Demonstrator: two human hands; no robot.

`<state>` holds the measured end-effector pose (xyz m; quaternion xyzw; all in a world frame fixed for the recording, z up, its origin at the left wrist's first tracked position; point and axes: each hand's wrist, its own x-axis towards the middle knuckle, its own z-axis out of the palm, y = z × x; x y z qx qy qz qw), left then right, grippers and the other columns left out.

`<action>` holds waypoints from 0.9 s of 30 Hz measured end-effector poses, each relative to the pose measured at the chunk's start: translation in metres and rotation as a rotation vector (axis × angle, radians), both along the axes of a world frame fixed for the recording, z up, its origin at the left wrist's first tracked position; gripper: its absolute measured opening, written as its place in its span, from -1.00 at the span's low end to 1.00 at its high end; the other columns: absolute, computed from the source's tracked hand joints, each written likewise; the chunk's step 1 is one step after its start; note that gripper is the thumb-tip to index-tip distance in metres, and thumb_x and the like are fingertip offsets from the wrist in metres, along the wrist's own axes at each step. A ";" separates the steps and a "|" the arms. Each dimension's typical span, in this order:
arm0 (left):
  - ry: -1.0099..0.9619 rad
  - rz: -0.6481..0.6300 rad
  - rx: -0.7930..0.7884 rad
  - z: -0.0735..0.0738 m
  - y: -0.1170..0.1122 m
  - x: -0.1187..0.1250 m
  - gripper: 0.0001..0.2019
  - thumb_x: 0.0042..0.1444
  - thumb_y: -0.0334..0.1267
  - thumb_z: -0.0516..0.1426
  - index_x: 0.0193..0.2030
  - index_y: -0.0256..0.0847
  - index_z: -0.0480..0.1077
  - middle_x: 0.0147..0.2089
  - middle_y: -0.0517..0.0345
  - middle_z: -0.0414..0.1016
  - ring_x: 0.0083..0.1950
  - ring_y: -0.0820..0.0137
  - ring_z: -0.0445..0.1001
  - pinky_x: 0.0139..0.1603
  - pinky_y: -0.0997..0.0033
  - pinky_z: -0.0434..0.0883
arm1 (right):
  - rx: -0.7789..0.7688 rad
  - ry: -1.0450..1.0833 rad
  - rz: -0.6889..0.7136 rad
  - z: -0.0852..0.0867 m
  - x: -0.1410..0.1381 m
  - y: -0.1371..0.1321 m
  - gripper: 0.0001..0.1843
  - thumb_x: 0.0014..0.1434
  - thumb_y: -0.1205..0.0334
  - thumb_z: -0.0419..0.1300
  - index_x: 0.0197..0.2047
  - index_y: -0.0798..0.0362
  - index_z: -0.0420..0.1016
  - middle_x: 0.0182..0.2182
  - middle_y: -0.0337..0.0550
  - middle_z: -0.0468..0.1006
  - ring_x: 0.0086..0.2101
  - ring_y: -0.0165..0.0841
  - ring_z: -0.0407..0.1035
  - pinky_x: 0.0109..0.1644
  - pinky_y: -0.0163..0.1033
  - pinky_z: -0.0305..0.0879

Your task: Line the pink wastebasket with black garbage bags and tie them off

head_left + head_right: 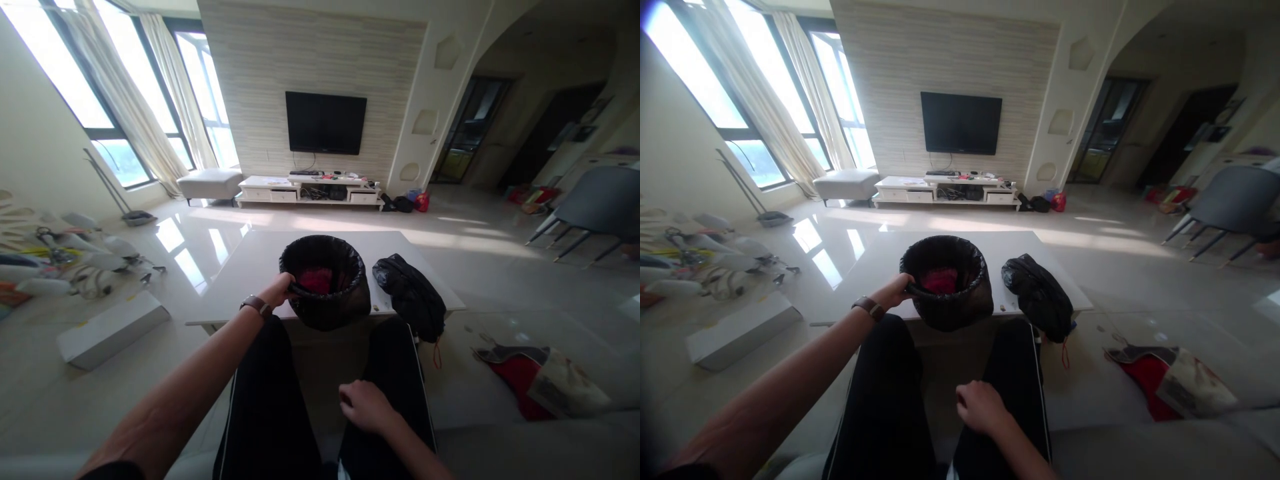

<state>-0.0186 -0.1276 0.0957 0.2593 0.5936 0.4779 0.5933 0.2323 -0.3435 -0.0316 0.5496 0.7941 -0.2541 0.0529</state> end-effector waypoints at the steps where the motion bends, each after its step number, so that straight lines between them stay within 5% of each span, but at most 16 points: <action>1: 0.009 0.003 -0.030 -0.001 0.007 0.000 -0.91 0.32 -0.36 0.22 -0.18 -0.26 0.37 -0.33 0.28 0.33 -0.41 0.51 0.35 -0.41 0.48 0.44 | 0.012 -0.015 -0.003 -0.008 -0.004 0.002 -0.73 0.24 0.25 0.12 -0.14 -0.02 0.66 -0.17 0.01 0.73 -0.15 -0.10 0.64 -0.19 -0.18 0.29; 5: -0.029 -0.004 -0.084 -0.002 0.027 0.000 -0.87 0.28 -0.43 0.22 -0.19 -0.24 0.31 -0.36 0.27 0.32 -0.40 0.49 0.38 -0.34 0.44 0.52 | 0.014 -0.086 0.048 -0.041 -0.018 0.010 -0.70 0.21 0.27 0.12 -0.09 -0.02 0.67 -0.13 0.08 0.74 -0.09 0.00 0.65 -0.08 -0.07 0.43; 9: -0.136 -0.077 -0.055 0.005 0.030 -0.001 -0.73 0.14 -0.38 0.37 -0.14 -0.24 0.36 -0.29 0.13 0.44 -0.29 0.39 0.50 -0.26 0.41 0.59 | -0.059 -0.104 0.033 -0.055 -0.026 0.015 -0.68 0.18 0.29 0.15 -0.08 -0.04 0.69 -0.09 0.09 0.74 -0.04 0.03 0.64 -0.02 -0.01 0.49; 12: -0.257 -0.201 -0.018 0.010 0.025 -0.004 -0.56 0.13 -0.09 0.40 0.05 -0.21 0.42 -0.08 -0.07 0.54 -0.07 0.13 0.60 -0.12 0.11 0.67 | -0.106 -0.133 0.047 -0.059 -0.031 0.018 -0.69 0.17 0.25 0.21 -0.06 -0.05 0.70 -0.10 0.09 0.74 -0.05 0.06 0.65 0.02 0.03 0.52; 16: -0.384 -0.240 -0.068 -0.004 0.021 -0.012 -0.38 0.28 0.30 0.09 0.27 -0.11 0.33 -0.02 -0.13 0.52 -0.05 -0.05 0.63 -0.09 -0.28 0.62 | -0.167 -0.166 0.097 -0.066 -0.036 0.022 -0.68 0.15 0.27 0.26 -0.03 -0.04 0.71 -0.10 0.11 0.74 -0.05 0.09 0.65 0.02 0.04 0.55; 19: -0.225 -0.181 -0.090 -0.027 0.021 -0.019 -0.36 0.35 0.29 -0.11 0.42 0.02 0.17 0.07 -0.16 0.50 -0.19 -0.01 0.66 -0.21 -0.18 0.63 | -0.187 -0.175 0.110 -0.071 -0.037 0.026 -0.67 0.17 0.28 0.25 -0.02 -0.05 0.72 -0.10 0.12 0.74 -0.05 0.10 0.65 0.01 0.05 0.57; 22: 0.084 -0.112 -0.051 -0.050 0.021 -0.025 -0.38 0.38 0.23 -0.10 0.48 0.09 0.06 0.17 -0.21 0.46 -0.34 0.11 0.65 -0.36 0.03 0.61 | -0.198 -0.179 0.120 -0.076 -0.038 0.029 -0.68 0.21 0.26 0.23 -0.01 -0.07 0.72 -0.10 0.10 0.74 -0.04 0.09 0.65 0.01 0.06 0.57; 27: 0.436 -0.024 0.101 -0.089 0.019 -0.032 -0.61 0.37 0.01 0.00 0.23 -0.07 0.29 0.09 -0.10 0.47 -0.43 0.36 0.57 -0.53 0.43 0.44 | -0.268 -0.199 0.124 -0.088 -0.046 0.027 -0.67 0.19 0.28 0.25 0.00 -0.01 0.71 -0.07 0.17 0.73 -0.04 0.15 0.64 -0.03 0.10 0.56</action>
